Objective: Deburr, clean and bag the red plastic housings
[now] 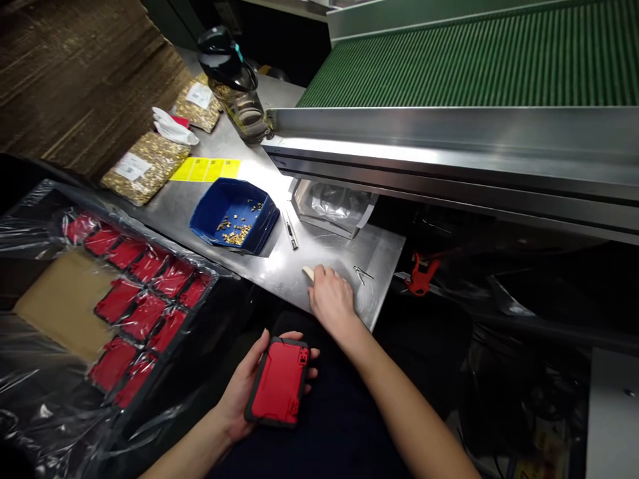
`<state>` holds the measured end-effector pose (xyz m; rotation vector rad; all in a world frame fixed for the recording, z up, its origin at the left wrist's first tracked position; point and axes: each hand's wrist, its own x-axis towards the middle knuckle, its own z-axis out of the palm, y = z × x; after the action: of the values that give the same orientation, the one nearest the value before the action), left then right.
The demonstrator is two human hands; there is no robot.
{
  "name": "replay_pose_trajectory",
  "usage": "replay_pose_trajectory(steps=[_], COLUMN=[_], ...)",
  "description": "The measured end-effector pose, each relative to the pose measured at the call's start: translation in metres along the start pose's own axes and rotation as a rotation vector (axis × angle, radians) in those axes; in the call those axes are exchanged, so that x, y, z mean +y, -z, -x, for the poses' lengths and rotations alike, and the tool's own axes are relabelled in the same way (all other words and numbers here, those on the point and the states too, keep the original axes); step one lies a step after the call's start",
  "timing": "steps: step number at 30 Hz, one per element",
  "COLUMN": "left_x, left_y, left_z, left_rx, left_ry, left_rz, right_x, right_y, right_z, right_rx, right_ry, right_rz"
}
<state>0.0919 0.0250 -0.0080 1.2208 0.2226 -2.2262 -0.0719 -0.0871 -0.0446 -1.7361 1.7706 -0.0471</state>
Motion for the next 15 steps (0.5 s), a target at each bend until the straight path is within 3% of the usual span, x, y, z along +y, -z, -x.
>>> replay_pose_trajectory(steps=[3, 8, 11, 15], left_x=[-0.001, -0.001, -0.002, -0.004], left_y=[0.002, -0.001, -0.006, -0.011], left_z=[-0.001, -0.002, -0.004, -0.007], left_rx=[-0.001, -0.017, -0.007, 0.001], left_ry=[-0.015, -0.022, -0.009, 0.021], left_rz=[-0.008, -0.027, -0.054, -0.096], right_x=[0.017, 0.049, 0.052, 0.047], right_y=[0.012, 0.044, 0.047, 0.035], right_z=[0.033, 0.114, 0.147, 0.163], right_rx=[-0.049, -0.146, -0.225, -0.226], right_ry=[0.075, 0.109, 0.224, 0.485], right_rz=[-0.112, -0.544, -0.535, -0.291])
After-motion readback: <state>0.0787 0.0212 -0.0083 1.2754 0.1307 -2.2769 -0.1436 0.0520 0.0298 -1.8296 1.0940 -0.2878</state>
